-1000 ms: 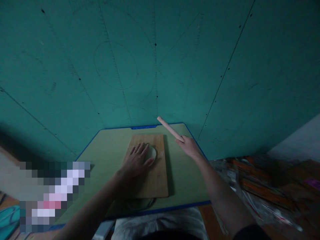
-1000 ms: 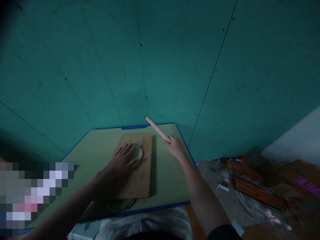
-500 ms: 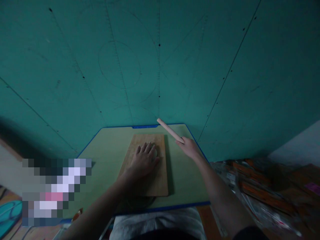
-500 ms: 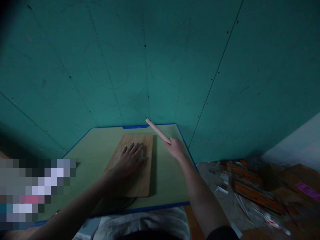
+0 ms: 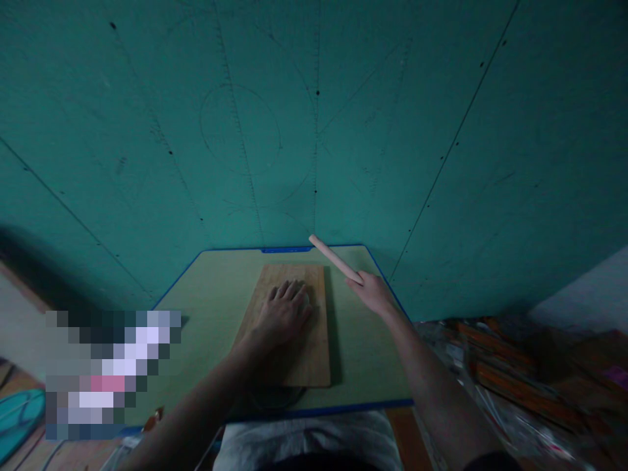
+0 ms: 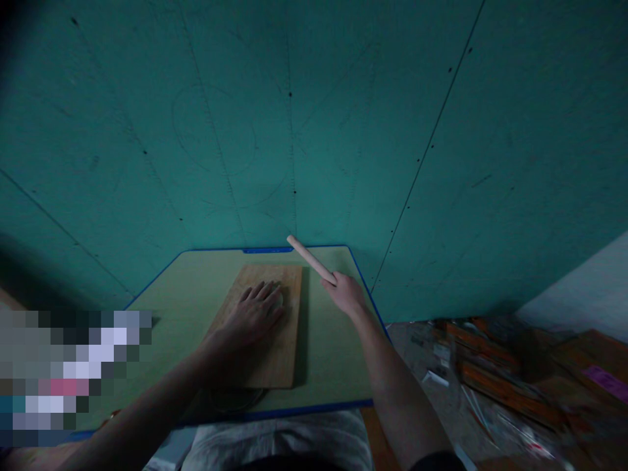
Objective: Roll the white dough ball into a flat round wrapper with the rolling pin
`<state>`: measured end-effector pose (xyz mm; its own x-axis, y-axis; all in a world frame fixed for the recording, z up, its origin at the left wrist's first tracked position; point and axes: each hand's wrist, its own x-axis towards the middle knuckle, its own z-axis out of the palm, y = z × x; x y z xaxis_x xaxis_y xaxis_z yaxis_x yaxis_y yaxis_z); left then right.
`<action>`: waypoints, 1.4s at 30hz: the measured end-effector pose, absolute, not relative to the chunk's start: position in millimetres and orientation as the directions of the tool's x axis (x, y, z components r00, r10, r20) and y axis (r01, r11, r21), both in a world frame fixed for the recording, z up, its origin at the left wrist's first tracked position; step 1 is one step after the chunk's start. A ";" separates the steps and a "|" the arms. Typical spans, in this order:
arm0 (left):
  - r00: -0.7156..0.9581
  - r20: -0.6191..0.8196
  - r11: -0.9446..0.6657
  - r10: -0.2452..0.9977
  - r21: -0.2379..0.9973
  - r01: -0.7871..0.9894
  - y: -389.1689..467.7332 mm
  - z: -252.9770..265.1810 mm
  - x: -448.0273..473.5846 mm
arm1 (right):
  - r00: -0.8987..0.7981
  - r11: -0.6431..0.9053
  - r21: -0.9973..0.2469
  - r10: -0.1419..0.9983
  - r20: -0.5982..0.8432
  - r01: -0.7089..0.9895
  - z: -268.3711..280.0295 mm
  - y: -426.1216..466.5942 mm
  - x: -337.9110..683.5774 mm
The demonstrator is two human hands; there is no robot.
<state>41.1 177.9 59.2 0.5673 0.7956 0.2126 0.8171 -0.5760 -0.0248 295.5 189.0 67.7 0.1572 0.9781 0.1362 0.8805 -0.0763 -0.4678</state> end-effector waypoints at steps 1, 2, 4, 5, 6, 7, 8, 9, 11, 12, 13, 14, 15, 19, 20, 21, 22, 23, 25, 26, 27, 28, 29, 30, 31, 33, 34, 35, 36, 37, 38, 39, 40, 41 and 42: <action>0.568 0.214 -0.578 0.795 -0.019 0.816 178.6 59.1 40.7 | 0.157 -0.076 -0.467 0.978 0.138 0.881 67.5 188.9 295.7; 0.567 0.217 -0.578 0.795 -0.013 0.816 179.8 58.9 40.1 | 0.158 -0.076 -0.465 0.977 0.141 0.882 67.3 188.7 296.0; 0.560 0.226 -0.575 0.797 -0.001 0.818 183.6 58.2 38.3 | 0.161 -0.078 -0.462 0.976 0.144 0.884 66.9 188.4 296.4; 0.554 0.232 -0.571 0.800 0.005 0.821 186.1 57.7 36.9 | 0.162 -0.078 -0.461 0.976 0.145 0.884 66.7 188.3 296.6; 0.547 0.237 -0.564 0.803 0.010 0.825 189.0 57.2 35.1 | 0.163 -0.078 -0.461 0.976 0.146 0.884 66.6 188.3 296.6; 0.539 0.242 -0.558 0.807 0.012 0.830 192.1 56.6 33.0 | 0.163 -0.078 -0.462 0.976 0.148 0.884 66.5 188.3 296.6; 0.532 0.247 -0.552 0.810 0.013 0.834 195.2 56.1 30.7 | 0.162 -0.076 -0.462 0.976 0.149 0.883 66.4 188.5 296.6; 0.525 0.251 -0.545 0.813 0.012 0.838 198.0 55.6 28.4 | 0.161 -0.074 -0.463 0.976 0.150 0.883 66.3 188.7 296.5; 0.516 0.259 -0.535 0.817 0.003 0.845 202.0 54.9 24.4 | 0.160 -0.073 -0.466 0.976 0.150 0.882 66.3 189.2 296.5; 0.514 0.262 -0.532 0.817 -0.003 0.847 203.0 54.7 23.1 | 0.161 -0.074 -0.467 0.976 0.149 0.881 66.3 189.5 296.5; 0.514 0.263 -0.530 0.816 -0.011 0.848 203.2 54.6 22.5 | 0.162 -0.076 -0.469 0.976 0.148 0.880 66.3 189.7 296.6; 0.515 0.265 -0.530 0.815 -0.019 0.848 202.8 54.7 22.6 | 0.164 -0.077 -0.470 0.976 0.147 0.879 66.4 189.8 296.8; 0.518 0.265 -0.531 0.814 -0.025 0.847 201.6 54.7 23.5 | 0.164 -0.077 -0.471 0.976 0.146 0.879 66.5 189.9 296.9; 0.504 0.265 -0.515 0.822 -0.032 0.857 191.9 53.8 33.4 | 0.158 -0.073 -0.471 0.977 0.143 0.879 66.3 189.8 297.5; 0.498 0.264 -0.509 0.826 -0.031 0.860 188.8 53.4 36.6 | 0.157 -0.073 -0.471 0.977 0.143 0.879 66.2 189.8 297.6; 0.494 0.263 -0.505 0.829 -0.029 0.863 185.8 53.0 39.5 | 0.157 -0.073 -0.471 0.977 0.142 0.879 66.0 189.8 297.6; 0.493 0.261 -0.504 0.830 -0.027 0.863 183.3 52.8 41.9 | 0.157 -0.073 -0.470 0.978 0.141 0.879 65.9 189.8 297.7; 0.495 0.258 -0.507 0.830 -0.023 0.862 181.4 52.8 43.5 | 0.157 -0.074 -0.470 0.978 0.139 0.880 65.8 189.7 297.6; 0.506 0.249 -0.519 0.826 -0.012 0.854 180.4 53.5 43.8 | 0.156 -0.075 -0.468 0.978 0.136 0.880 66.0 189.5 297.5; 0.510 0.243 -0.525 0.825 -0.007 0.851 181.2 54.1 42.4 | 0.156 -0.076 -0.468 0.979 0.134 0.881 66.3 189.4 297.3; 0.513 0.238 -0.528 0.825 -0.001 0.849 182.7 54.7 40.4 | 0.155 -0.077 -0.467 0.979 0.132 0.881 66.6 189.2 297.2; 0.517 0.232 -0.532 0.824 0.003 0.847 184.5 55.2 38.0 | 0.155 -0.077 -0.468 0.979 0.130 0.881 67.1 189.0 297.0; 0.520 0.226 -0.535 0.824 0.007 0.845 186.4 55.7 35.6 | 0.155 -0.078 -0.468 0.980 0.129 0.880 67.6 188.7 296.9; 0.524 0.221 -0.539 0.822 0.010 0.842 188.0 56.1 33.3 | 0.155 -0.078 -0.469 0.980 0.127 0.880 68.0 188.6 296.7; 0.529 0.218 -0.544 0.820 0.011 0.839 189.2 56.4 31.6 | 0.154 -0.078 -0.470 0.980 0.126 0.879 68.4 188.4 296.6; 0.539 0.214 -0.554 0.815 0.011 0.833 189.7 56.8 30.0 | 0.155 -0.079 -0.472 0.980 0.125 0.878 68.9 188.2 296.5; 0.542 0.215 -0.557 0.812 0.010 0.831 189.1 57.0 30.0 | 0.156 -0.079 -0.473 0.980 0.125 0.878 69.0 188.2 296.4; 0.543 0.216 -0.557 0.812 0.008 0.830 188.2 57.3 30.4 | 0.157 -0.079 -0.473 0.980 0.126 0.877 68.9 188.2 296.3; 0.541 0.219 -0.555 0.812 0.007 0.831 187.2 57.6 31.1 | 0.157 -0.080 -0.473 0.979 0.126 0.877 68.8 188.3 296.3; 0.539 0.223 -0.554 0.813 0.008 0.832 186.3 57.9 31.7 | 0.158 -0.081 -0.473 0.979 0.126 0.877 68.7 188.4 296.3; 0.537 0.225 -0.553 0.813 0.009 0.833 185.7 58.2 32.3 | 0.158 -0.081 -0.471 0.979 0.125 0.878 68.6 188.5 296.2; 0.537 0.226 -0.554 0.812 0.012 0.832 185.5 58.5 32.6 | 0.158 -0.082 -0.469 0.980 0.124 0.879 68.5 188.6 296.2; 0.539 0.226 -0.556 0.812 0.017 0.831 185.9 58.9 32.6 | 0.157 -0.083 -0.466 0.980 0.122 0.881 68.5 188.7 296.2; 0.542 0.223 -0.561 0.810 0.023 0.828 186.7 59.1 32.4 | 0.157 -0.083 -0.463 0.980 0.122 0.883 68.5 188.8 296.2; 0.548 0.219 -0.567 0.807 0.029 0.823 188.0 59.3 32.1 | 0.155 -0.083 -0.459 0.980 0.122 0.885 68.5 188.8 296.2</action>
